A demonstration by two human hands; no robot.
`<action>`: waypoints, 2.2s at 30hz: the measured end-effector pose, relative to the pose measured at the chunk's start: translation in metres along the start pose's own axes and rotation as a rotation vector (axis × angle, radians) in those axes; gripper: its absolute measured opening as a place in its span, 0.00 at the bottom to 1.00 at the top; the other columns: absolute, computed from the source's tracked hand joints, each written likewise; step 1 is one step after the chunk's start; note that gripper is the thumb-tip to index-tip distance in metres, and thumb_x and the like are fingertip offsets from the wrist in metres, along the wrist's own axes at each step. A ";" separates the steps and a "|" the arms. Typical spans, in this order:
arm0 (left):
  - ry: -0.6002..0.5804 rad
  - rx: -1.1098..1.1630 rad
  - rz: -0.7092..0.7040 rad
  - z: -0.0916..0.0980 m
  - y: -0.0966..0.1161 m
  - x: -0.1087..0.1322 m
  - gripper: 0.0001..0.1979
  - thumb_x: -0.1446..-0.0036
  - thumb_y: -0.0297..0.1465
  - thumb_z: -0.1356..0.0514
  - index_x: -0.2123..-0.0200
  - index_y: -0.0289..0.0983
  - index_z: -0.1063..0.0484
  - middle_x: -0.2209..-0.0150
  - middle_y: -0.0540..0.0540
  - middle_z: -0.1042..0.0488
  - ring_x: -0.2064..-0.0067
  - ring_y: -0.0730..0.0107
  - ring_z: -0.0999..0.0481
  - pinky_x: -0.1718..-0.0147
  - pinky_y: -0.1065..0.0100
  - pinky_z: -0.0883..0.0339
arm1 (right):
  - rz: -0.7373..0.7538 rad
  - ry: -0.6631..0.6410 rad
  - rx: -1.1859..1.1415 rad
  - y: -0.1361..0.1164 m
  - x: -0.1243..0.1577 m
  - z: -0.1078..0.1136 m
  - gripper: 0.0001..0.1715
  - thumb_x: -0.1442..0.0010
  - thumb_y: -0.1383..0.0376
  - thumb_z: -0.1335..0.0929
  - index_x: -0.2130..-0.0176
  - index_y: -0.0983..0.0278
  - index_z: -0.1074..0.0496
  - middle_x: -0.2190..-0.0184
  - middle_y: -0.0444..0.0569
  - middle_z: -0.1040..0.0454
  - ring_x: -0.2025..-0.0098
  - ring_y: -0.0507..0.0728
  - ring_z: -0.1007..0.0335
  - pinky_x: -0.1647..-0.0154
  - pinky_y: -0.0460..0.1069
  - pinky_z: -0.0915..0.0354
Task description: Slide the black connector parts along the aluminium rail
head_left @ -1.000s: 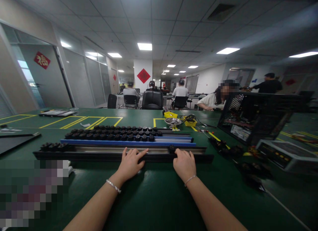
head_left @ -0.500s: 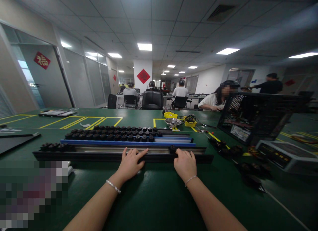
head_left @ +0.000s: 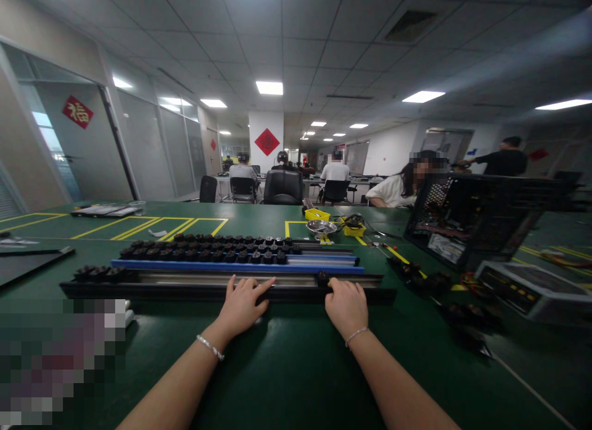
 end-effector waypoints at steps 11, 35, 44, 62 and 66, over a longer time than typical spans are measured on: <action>0.005 0.020 -0.005 -0.001 -0.001 0.000 0.26 0.47 0.38 0.49 0.43 0.56 0.47 0.62 0.50 0.33 0.55 0.65 0.34 0.44 0.46 0.66 | -0.010 0.037 -0.031 0.005 -0.001 -0.001 0.11 0.50 0.71 0.40 0.68 0.61 0.32 0.67 0.47 0.27 0.59 0.55 0.37 0.51 0.52 0.54; 0.016 0.011 -0.011 -0.002 -0.002 0.000 0.26 0.47 0.38 0.49 0.44 0.56 0.47 0.62 0.50 0.33 0.55 0.65 0.34 0.44 0.45 0.66 | -0.015 0.012 0.002 0.014 -0.005 -0.003 0.10 0.51 0.71 0.39 0.68 0.62 0.31 0.70 0.46 0.28 0.62 0.54 0.36 0.56 0.48 0.51; 0.003 0.030 -0.013 -0.002 -0.003 0.000 0.26 0.47 0.38 0.50 0.43 0.56 0.47 0.63 0.50 0.33 0.55 0.65 0.34 0.44 0.45 0.66 | -0.017 -0.011 0.011 0.015 -0.006 -0.002 0.10 0.51 0.71 0.39 0.68 0.63 0.31 0.70 0.47 0.28 0.63 0.54 0.36 0.57 0.47 0.50; 0.014 0.020 -0.018 -0.002 -0.003 -0.001 0.26 0.47 0.38 0.49 0.43 0.57 0.47 0.62 0.50 0.33 0.55 0.65 0.34 0.44 0.45 0.65 | -0.021 -0.004 0.049 0.020 -0.006 -0.001 0.09 0.49 0.70 0.39 0.68 0.62 0.32 0.69 0.46 0.28 0.63 0.53 0.36 0.60 0.48 0.50; 0.012 0.021 -0.014 -0.003 -0.003 -0.001 0.26 0.47 0.38 0.50 0.43 0.57 0.47 0.63 0.50 0.33 0.55 0.65 0.34 0.44 0.45 0.65 | -0.022 -0.008 0.054 0.021 -0.006 -0.002 0.10 0.49 0.70 0.39 0.67 0.62 0.32 0.69 0.46 0.28 0.63 0.53 0.36 0.59 0.47 0.50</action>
Point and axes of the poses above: each hand's wrist, its own x-axis away from the middle knuckle, its own z-axis out of the back of the hand, y = z × x, the point moved 3 cm from there along -x, towards the middle knuckle
